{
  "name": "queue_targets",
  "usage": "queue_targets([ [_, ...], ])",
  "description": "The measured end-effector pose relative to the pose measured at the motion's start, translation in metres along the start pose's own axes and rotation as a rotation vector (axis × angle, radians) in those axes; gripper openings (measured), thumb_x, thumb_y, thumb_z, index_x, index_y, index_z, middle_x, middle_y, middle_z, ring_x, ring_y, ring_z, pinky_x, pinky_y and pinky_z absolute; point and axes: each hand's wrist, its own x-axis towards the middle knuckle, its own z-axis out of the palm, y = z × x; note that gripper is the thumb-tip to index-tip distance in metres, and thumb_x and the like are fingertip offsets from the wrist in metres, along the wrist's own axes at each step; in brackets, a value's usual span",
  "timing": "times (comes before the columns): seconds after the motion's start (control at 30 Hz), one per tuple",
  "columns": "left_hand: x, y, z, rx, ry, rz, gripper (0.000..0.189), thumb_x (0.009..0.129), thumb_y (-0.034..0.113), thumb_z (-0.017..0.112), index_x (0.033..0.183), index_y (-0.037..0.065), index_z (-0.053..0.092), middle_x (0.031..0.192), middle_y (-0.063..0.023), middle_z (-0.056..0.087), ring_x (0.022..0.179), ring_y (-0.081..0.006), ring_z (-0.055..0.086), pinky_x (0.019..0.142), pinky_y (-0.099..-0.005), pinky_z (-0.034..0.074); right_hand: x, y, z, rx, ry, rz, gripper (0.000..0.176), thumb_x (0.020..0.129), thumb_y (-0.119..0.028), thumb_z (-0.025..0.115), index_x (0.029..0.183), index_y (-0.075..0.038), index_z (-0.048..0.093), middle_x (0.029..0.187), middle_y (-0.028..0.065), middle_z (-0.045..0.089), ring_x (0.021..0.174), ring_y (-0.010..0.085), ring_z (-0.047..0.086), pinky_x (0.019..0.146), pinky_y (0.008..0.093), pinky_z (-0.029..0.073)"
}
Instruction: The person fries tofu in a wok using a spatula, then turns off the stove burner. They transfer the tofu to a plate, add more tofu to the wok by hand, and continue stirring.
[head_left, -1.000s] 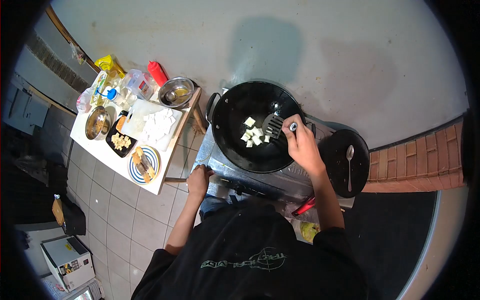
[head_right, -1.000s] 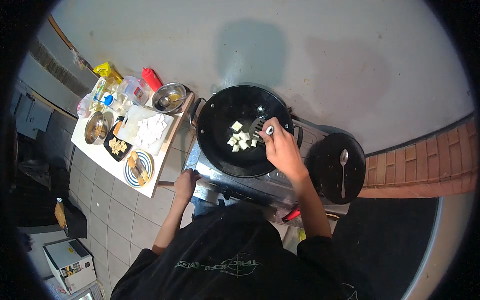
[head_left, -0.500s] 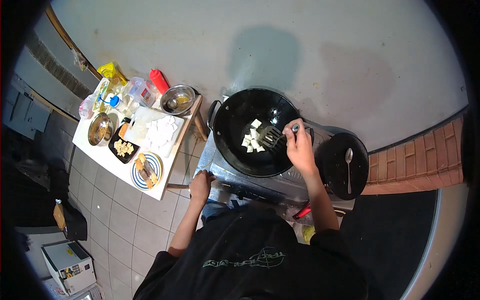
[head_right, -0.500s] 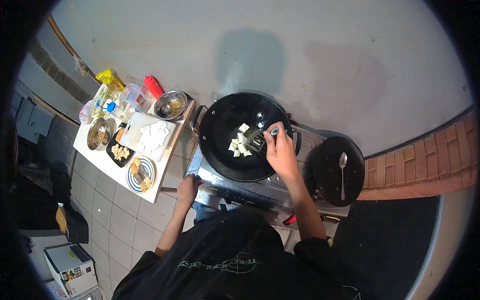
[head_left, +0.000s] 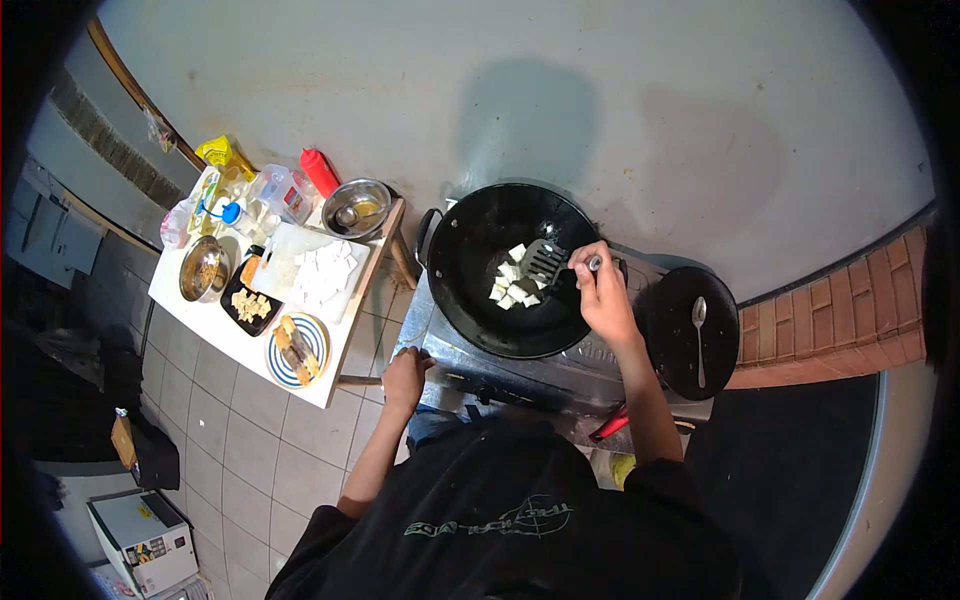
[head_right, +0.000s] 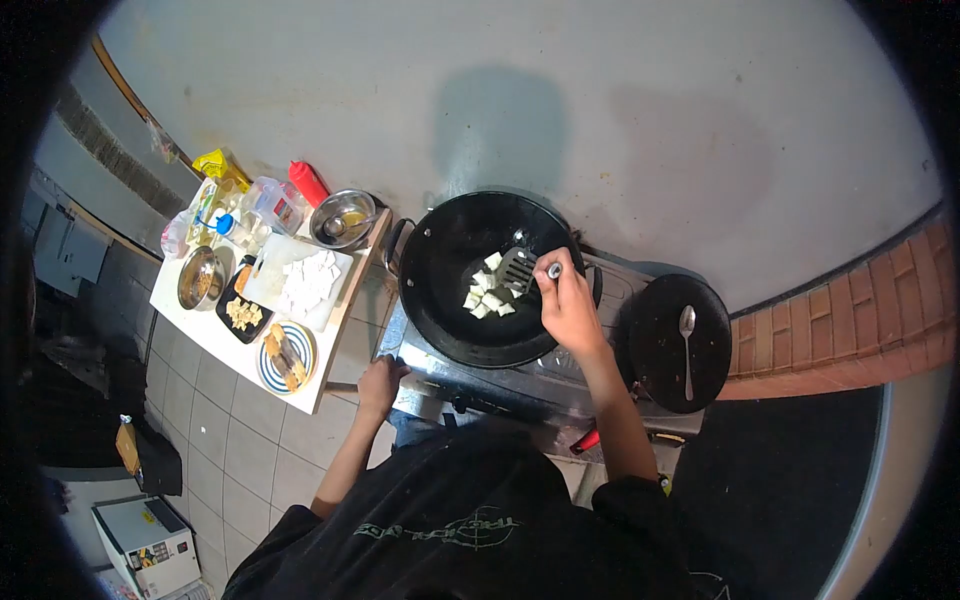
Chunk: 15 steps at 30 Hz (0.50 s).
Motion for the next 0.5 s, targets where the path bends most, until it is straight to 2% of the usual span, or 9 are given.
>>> queue_targets([
  [0.13, 0.001, 0.000, -0.002, -0.001, -0.031, -0.018, 0.037, 0.086, 0.038, 0.067, 0.089, 0.001, 0.063, 0.094, -0.0175, 0.067, 0.089, -0.0372, 0.066, 0.073, -0.0489, 0.052, -0.004, -0.008, -0.001, -0.049, 0.005, -0.024, 0.010, 0.097, -0.012, 0.050, 0.102, -0.004, 0.046, 0.087, 0.0184, 0.060, 0.082, 0.0415, 0.061, 0.074, 0.0420, 0.048],
  [0.23, 0.002, -0.001, -0.001, -0.005, -0.038, -0.012, 0.037, 0.085, 0.038, 0.067, 0.089, 0.001, 0.063, 0.095, -0.0179, 0.067, 0.090, -0.0374, 0.066, 0.073, -0.0490, 0.052, -0.007, -0.011, -0.001, -0.070, -0.005, -0.012, 0.011, 0.097, -0.013, 0.050, 0.103, -0.005, 0.046, 0.087, 0.0181, 0.061, 0.082, 0.0421, 0.062, 0.074, 0.0428, 0.048],
  [0.5, 0.002, -0.002, 0.002, 0.005, -0.004, 0.005, 0.037, 0.085, 0.037, 0.068, 0.086, 0.001, 0.062, 0.092, -0.0180, 0.067, 0.085, -0.0384, 0.066, 0.070, -0.0493, 0.052, -0.013, -0.017, 0.003, -0.057, 0.003, -0.030, 0.012, 0.097, -0.015, 0.054, 0.100, -0.005, 0.048, 0.081, 0.0175, 0.058, 0.073, 0.0390, 0.060, 0.067, 0.0411, 0.047],
])
